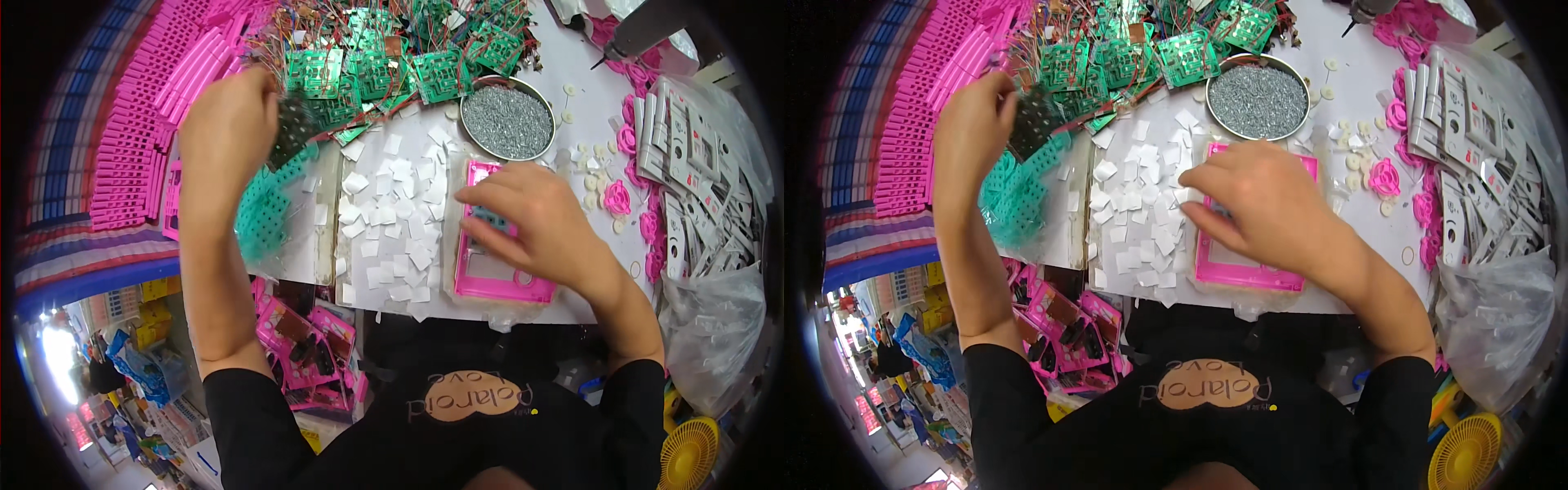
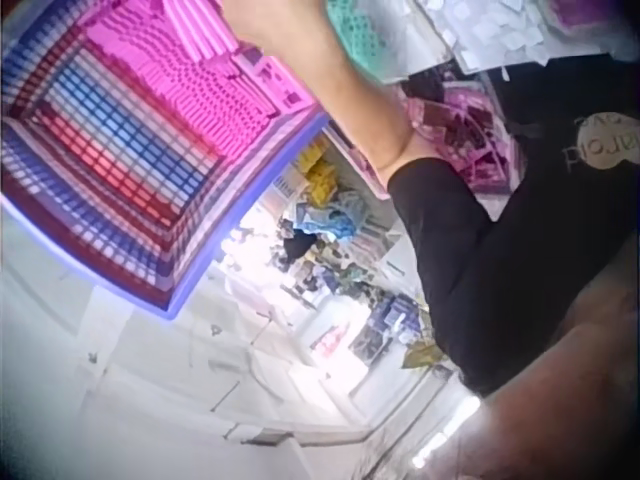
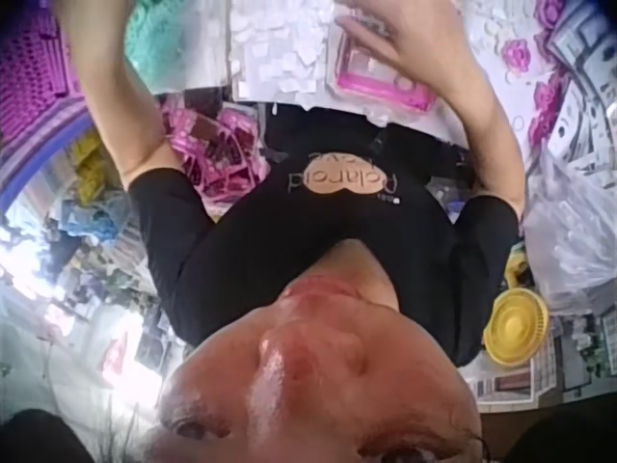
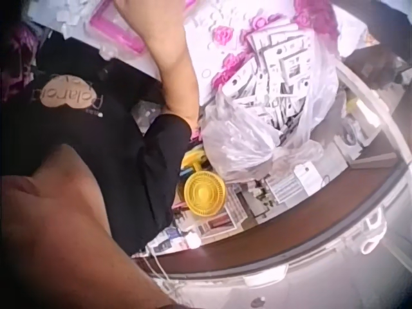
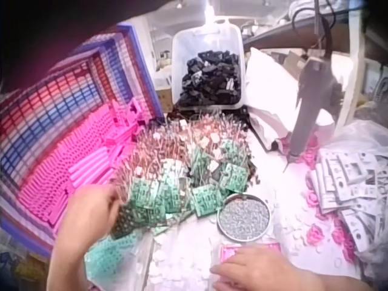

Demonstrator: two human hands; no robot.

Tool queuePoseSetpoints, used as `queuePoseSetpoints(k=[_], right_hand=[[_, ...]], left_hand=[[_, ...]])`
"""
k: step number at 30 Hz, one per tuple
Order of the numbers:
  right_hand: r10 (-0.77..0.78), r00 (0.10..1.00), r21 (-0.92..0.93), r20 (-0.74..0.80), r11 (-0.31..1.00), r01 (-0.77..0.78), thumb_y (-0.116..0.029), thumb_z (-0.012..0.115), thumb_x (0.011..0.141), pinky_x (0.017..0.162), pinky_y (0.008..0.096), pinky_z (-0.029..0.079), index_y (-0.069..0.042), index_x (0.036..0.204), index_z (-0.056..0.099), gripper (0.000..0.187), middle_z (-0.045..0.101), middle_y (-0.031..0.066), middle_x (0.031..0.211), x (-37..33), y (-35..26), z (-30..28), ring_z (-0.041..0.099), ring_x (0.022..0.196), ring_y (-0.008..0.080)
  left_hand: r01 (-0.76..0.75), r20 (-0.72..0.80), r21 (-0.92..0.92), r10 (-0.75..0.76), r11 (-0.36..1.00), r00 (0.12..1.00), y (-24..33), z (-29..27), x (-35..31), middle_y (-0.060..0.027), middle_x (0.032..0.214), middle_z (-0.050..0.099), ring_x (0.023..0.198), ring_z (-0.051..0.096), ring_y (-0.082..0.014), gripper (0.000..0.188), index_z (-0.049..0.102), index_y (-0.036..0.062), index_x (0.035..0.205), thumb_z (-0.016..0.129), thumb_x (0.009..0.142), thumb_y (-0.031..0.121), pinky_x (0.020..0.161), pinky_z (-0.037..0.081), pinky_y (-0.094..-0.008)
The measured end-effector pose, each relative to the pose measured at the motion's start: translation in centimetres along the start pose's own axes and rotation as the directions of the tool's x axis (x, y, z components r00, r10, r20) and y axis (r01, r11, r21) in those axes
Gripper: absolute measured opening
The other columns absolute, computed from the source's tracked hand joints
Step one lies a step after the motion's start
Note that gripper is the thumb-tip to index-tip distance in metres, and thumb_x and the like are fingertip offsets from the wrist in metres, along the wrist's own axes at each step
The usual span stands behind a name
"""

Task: Assembling a pink toy calculator by inserting circuit boards, buttons, and securing parts with a power screwdriver.

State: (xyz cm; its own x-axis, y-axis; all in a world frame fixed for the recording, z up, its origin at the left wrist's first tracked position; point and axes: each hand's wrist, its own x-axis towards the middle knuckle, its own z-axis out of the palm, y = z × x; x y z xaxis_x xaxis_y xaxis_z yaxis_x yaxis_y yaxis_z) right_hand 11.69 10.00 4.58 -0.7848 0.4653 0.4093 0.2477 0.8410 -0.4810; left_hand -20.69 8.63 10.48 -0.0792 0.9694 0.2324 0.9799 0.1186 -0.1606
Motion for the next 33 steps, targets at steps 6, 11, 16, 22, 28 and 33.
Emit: queuePoseSetpoints(k=[6,11,16,22,28,33], right_hand=[[0.059,0.991,0.001,0.117,0.998,-0.059,-0.019,0.075,0.086,0.072,0.0430,0.053,-0.005,0.101,0.072,0.021,0.070,0.0135,0.085,0.0,0.3,-0.3,0.068,0.081,0.0337],[0.169,0.972,-0.002,0.162,0.985,-0.170,-0.018,0.075,0.087,0.074,0.0420,0.054,-0.005,0.104,0.073,0.022,0.072,0.0139,0.089,-0.5,-0.3,-1.2,0.069,0.082,0.0333],[0.079,0.992,-0.041,-0.096,0.996,-0.083,-0.027,0.077,0.085,0.075,0.0433,0.054,-0.005,0.108,0.069,0.033,0.068,0.0126,0.089,0.9,0.9,0.8,0.066,0.086,0.0331],[0.148,0.928,-0.218,-0.342,0.948,-0.231,-0.030,0.081,0.079,0.080,0.0426,0.054,-0.001,0.114,0.056,0.052,0.065,0.0170,0.108,9.0,-0.1,6.5,0.064,0.095,0.0334],[0.075,0.904,-0.112,-0.421,0.985,-0.133,-0.017,0.070,0.082,0.069,0.0452,0.055,-0.001,0.097,0.061,0.023,0.068,0.0173,0.091,11.0,4.1,6.4,0.067,0.083,0.0359],[0.689,0.714,0.920,-0.124,0.350,-0.177,-0.010,0.066,0.093,0.057,0.0279,0.047,-0.001,0.107,0.064,0.017,0.064,0.0034,0.083,10.2,7.9,3.0,0.056,0.065,0.0110]], left_hand=[[-0.193,0.127,-0.075,0.201,0.978,0.971,3.7,1.9,-0.7,-0.0227,0.088,0.072,0.083,0.071,-0.0421,0.017,0.072,0.0009,0.087,0.060,0.085,0.013,0.073,0.056,-0.0517],[-0.067,0.153,-0.145,0.089,0.987,0.984,3.1,3.5,0.8,-0.0184,0.091,0.073,0.085,0.069,-0.0404,0.015,0.073,0.0061,0.093,0.065,0.089,0.018,0.077,0.055,-0.0497],[-0.045,-0.176,-0.423,-0.033,0.905,0.984,3.6,0.8,0.9,-0.0257,0.083,0.070,0.080,0.069,-0.0437,0.021,0.072,0.0002,0.086,0.062,0.086,0.018,0.075,0.055,-0.0542],[-0.044,-0.144,-0.351,-0.007,0.935,0.990,7.2,-0.4,2.0,-0.0232,0.081,0.071,0.077,0.070,-0.0420,0.022,0.073,-0.0002,0.083,0.062,0.085,0.019,0.074,0.055,-0.0525],[-0.122,-0.293,-0.582,-0.068,0.804,0.954,6.7,-2.2,1.1,-0.0183,0.075,0.070,0.069,0.069,-0.0338,0.022,0.073,-0.0022,0.088,0.065,0.089,0.018,0.066,0.054,-0.0440],[-0.350,-0.485,-0.867,-0.435,0.355,0.759,2.6,-2.8,-1.0,-0.0025,0.084,0.068,0.061,0.054,-0.0098,0.020,0.072,0.0037,0.111,0.072,0.094,0.014,0.062,0.047,-0.0241]])
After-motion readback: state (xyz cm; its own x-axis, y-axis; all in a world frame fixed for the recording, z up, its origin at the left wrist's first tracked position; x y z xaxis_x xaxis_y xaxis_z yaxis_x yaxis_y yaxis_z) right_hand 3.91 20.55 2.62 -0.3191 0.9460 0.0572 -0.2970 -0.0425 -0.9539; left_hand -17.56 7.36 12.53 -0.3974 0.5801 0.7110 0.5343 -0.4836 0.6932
